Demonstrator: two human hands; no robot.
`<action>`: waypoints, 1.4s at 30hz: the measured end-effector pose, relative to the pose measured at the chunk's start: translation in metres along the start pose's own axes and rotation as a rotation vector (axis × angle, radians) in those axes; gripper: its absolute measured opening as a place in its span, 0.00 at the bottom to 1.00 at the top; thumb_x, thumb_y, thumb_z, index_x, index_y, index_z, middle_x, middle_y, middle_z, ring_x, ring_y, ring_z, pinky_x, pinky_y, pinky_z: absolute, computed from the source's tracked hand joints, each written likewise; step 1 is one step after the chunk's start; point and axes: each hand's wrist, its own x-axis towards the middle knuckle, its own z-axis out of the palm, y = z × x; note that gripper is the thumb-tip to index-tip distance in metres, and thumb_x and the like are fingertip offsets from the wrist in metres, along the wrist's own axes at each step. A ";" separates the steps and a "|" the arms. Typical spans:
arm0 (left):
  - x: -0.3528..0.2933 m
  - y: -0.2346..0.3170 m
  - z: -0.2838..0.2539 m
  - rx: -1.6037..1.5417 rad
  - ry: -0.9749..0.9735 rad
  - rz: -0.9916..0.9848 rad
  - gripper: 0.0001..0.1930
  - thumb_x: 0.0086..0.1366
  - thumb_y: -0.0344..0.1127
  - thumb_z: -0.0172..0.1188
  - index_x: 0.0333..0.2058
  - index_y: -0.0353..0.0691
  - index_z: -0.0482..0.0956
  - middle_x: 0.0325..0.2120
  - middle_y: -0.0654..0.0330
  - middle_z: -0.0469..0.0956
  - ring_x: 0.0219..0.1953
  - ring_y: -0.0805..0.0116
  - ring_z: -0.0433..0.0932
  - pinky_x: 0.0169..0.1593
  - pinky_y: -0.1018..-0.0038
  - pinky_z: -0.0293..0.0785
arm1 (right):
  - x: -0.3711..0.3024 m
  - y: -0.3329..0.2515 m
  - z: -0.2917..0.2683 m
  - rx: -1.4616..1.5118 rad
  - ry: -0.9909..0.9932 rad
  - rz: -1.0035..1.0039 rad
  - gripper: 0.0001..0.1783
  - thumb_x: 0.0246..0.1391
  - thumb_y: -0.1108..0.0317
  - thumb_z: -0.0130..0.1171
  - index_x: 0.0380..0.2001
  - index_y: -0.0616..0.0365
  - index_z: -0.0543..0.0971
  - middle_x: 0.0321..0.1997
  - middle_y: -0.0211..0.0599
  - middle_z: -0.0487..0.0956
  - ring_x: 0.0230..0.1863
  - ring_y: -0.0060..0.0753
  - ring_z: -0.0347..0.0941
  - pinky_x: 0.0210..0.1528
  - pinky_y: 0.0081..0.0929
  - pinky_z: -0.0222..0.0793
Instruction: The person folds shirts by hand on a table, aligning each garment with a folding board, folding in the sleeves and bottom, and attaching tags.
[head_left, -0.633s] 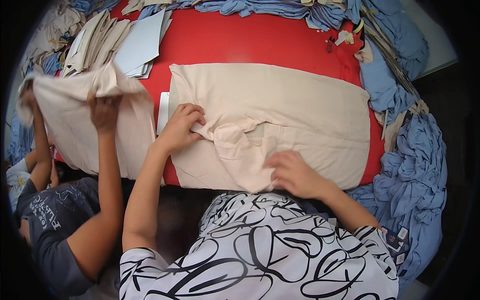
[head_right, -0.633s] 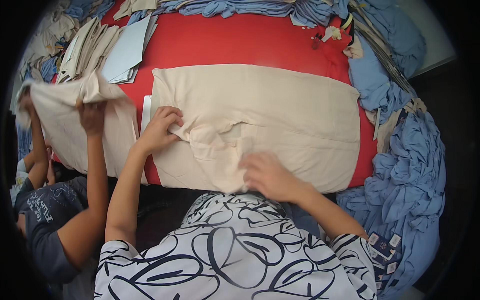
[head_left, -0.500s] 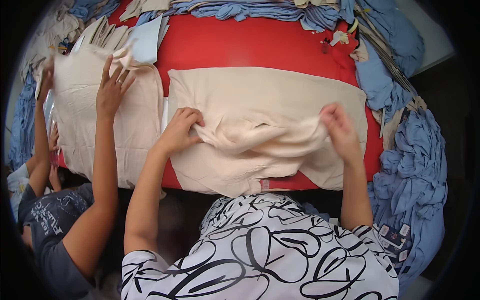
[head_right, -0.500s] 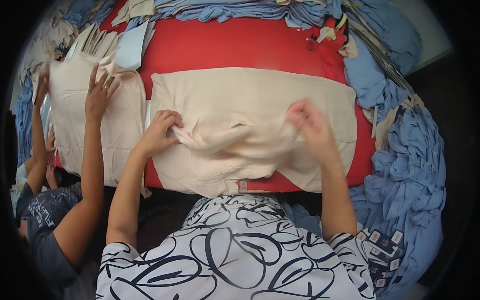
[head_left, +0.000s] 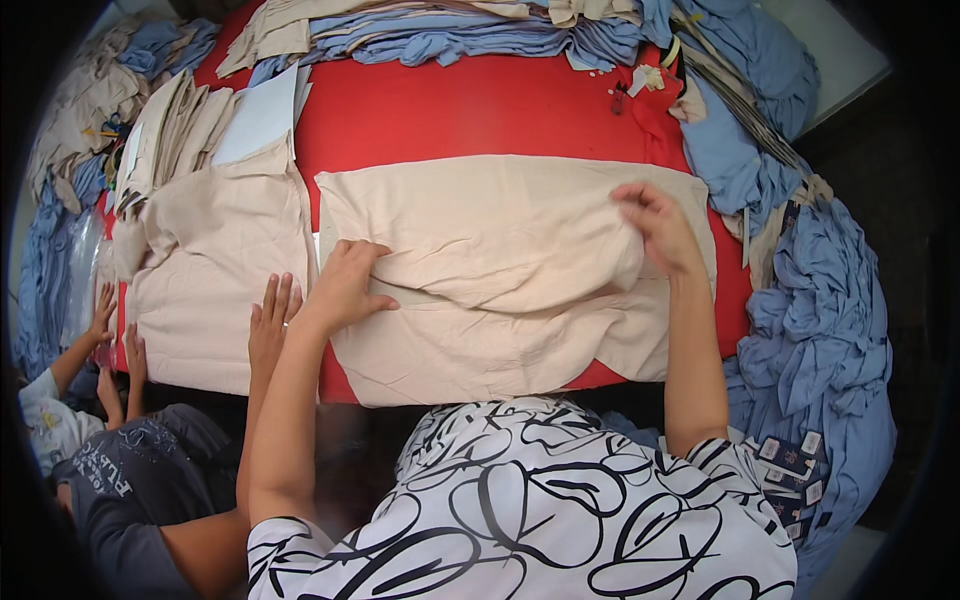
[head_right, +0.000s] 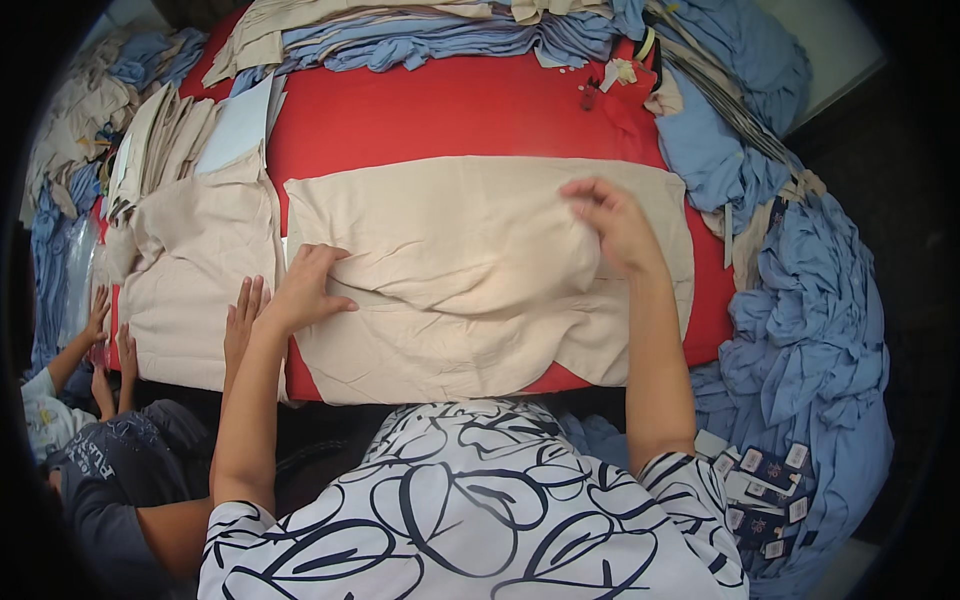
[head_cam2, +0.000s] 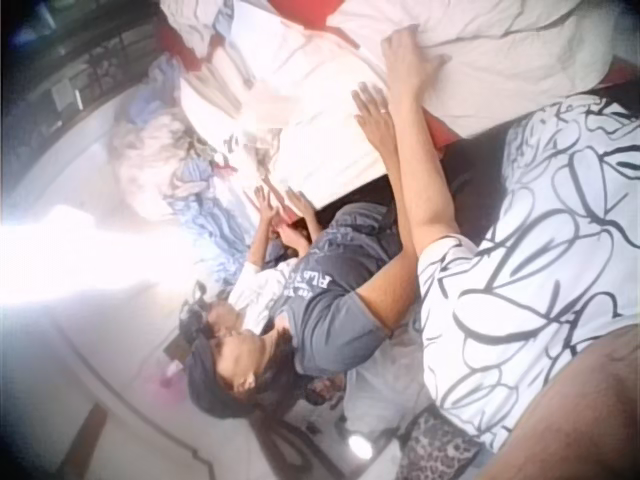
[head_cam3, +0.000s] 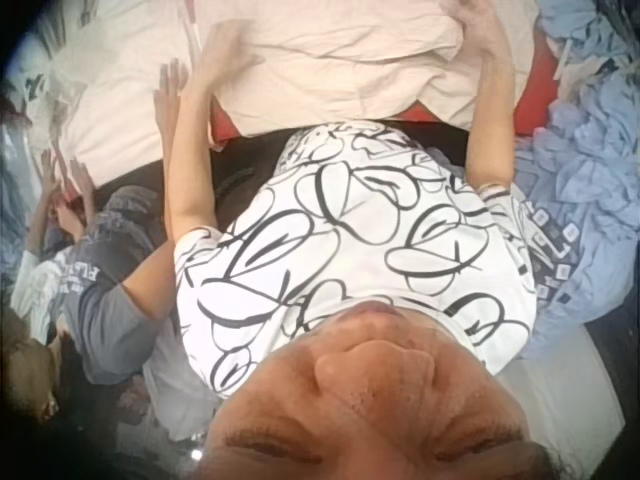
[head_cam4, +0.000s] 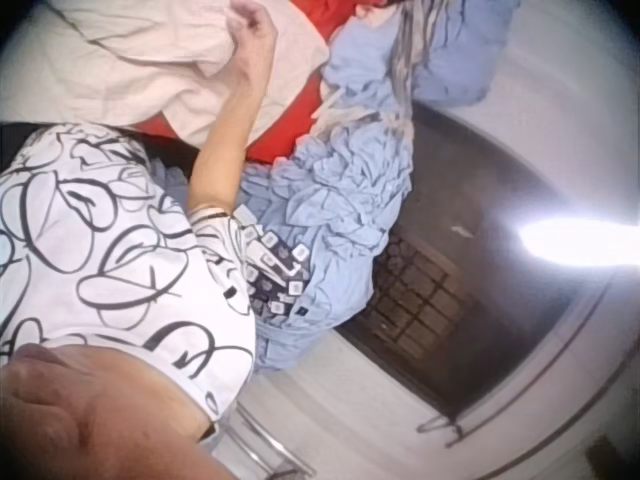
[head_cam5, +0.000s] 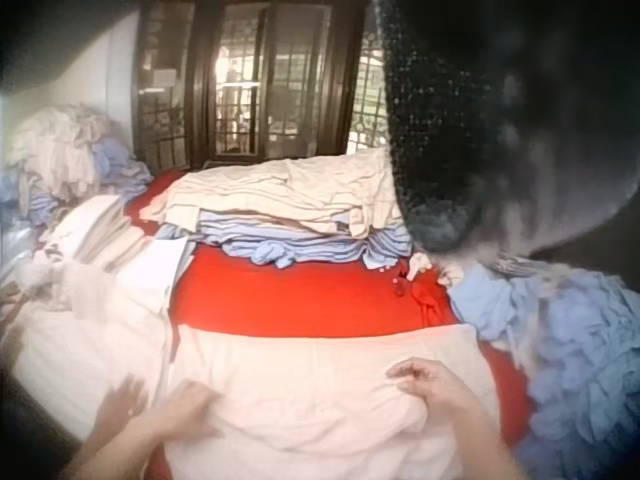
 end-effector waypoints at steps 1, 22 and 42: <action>0.001 0.002 0.001 0.009 -0.005 0.005 0.38 0.38 0.37 0.76 0.52 0.37 0.72 0.47 0.55 0.73 0.54 0.52 0.66 0.58 0.65 0.66 | 0.010 -0.007 -0.006 0.059 0.082 -0.026 0.16 0.52 0.80 0.57 0.46 0.67 0.76 0.43 0.30 0.77 0.44 0.20 0.72 0.49 0.19 0.68; -0.011 0.005 0.004 -0.044 0.007 0.015 0.40 0.41 0.35 0.76 0.58 0.52 0.73 0.49 0.53 0.66 0.53 0.52 0.66 0.58 0.64 0.65 | -0.002 0.062 0.052 -1.146 0.405 -0.422 0.12 0.55 0.70 0.56 0.42 0.60 0.79 0.47 0.42 0.76 0.49 0.48 0.70 0.55 0.38 0.65; 0.043 0.103 0.073 0.135 0.412 0.040 0.23 0.59 0.39 0.63 0.53 0.40 0.76 0.52 0.52 0.72 0.51 0.52 0.70 0.56 0.62 0.67 | 0.046 0.050 -0.004 -1.083 0.479 -0.374 0.09 0.46 0.68 0.65 0.28 0.57 0.75 0.32 0.37 0.76 0.39 0.41 0.71 0.44 0.38 0.66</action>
